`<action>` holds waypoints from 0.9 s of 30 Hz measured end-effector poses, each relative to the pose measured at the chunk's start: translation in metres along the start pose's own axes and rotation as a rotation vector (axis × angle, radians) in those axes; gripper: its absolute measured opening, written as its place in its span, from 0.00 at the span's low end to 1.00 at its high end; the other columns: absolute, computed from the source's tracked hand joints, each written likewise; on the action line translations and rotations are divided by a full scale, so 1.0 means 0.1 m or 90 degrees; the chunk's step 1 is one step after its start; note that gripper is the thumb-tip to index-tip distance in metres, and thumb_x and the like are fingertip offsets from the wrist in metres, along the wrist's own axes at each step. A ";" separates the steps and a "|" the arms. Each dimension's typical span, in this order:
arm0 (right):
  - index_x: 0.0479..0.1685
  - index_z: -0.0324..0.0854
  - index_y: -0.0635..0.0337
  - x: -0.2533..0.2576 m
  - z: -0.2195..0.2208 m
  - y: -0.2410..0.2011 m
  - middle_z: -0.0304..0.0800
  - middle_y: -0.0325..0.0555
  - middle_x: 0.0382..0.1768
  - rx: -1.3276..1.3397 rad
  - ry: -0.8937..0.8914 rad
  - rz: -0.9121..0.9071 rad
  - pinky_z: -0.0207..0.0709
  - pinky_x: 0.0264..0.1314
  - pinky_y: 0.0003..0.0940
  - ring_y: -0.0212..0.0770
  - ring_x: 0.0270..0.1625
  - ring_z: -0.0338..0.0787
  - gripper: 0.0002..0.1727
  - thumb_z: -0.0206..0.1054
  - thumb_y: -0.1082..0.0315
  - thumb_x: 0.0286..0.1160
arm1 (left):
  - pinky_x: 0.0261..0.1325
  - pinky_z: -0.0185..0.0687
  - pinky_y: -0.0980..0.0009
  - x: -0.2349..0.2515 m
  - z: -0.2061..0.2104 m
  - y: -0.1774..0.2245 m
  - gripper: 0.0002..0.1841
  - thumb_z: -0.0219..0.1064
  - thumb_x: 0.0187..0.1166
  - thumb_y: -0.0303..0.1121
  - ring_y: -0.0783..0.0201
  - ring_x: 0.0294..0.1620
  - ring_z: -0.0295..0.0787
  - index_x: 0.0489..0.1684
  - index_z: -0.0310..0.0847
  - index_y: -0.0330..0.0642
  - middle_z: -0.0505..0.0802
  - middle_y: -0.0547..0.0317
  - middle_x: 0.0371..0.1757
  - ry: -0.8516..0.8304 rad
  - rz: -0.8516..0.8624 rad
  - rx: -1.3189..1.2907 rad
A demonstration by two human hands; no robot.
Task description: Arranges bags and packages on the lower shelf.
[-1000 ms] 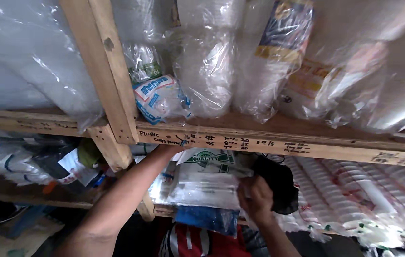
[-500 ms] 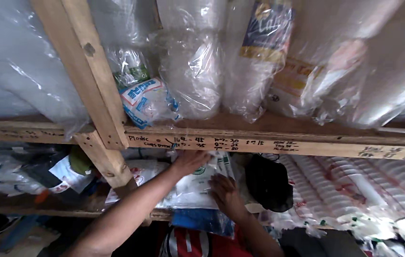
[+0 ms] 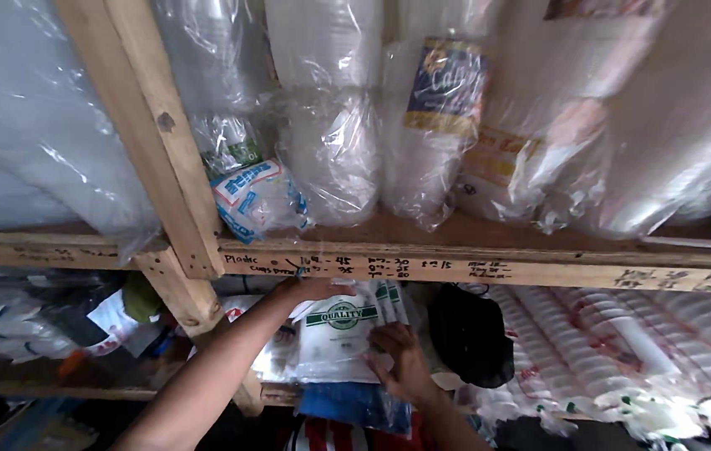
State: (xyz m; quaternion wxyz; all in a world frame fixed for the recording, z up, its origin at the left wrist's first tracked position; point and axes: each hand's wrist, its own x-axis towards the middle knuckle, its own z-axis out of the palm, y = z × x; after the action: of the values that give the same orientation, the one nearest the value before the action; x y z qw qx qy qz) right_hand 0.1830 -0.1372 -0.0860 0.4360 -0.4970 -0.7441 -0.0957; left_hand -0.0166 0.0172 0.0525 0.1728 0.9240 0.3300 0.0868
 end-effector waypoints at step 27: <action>0.39 0.92 0.65 0.54 -0.06 0.12 0.95 0.49 0.35 0.170 -0.098 0.044 0.83 0.51 0.55 0.49 0.42 0.93 0.14 0.66 0.63 0.68 | 0.83 0.62 0.42 -0.08 0.12 -0.15 0.29 0.46 0.93 0.52 0.44 0.79 0.78 0.72 0.81 0.36 0.86 0.38 0.71 0.164 0.095 0.032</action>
State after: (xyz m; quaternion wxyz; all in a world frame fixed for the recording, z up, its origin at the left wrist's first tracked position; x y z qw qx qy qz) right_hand 0.1895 -0.0994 -0.0452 0.4427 -0.4656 -0.7641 0.0578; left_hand -0.0285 0.0198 0.0348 0.0990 0.9313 0.2818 0.2086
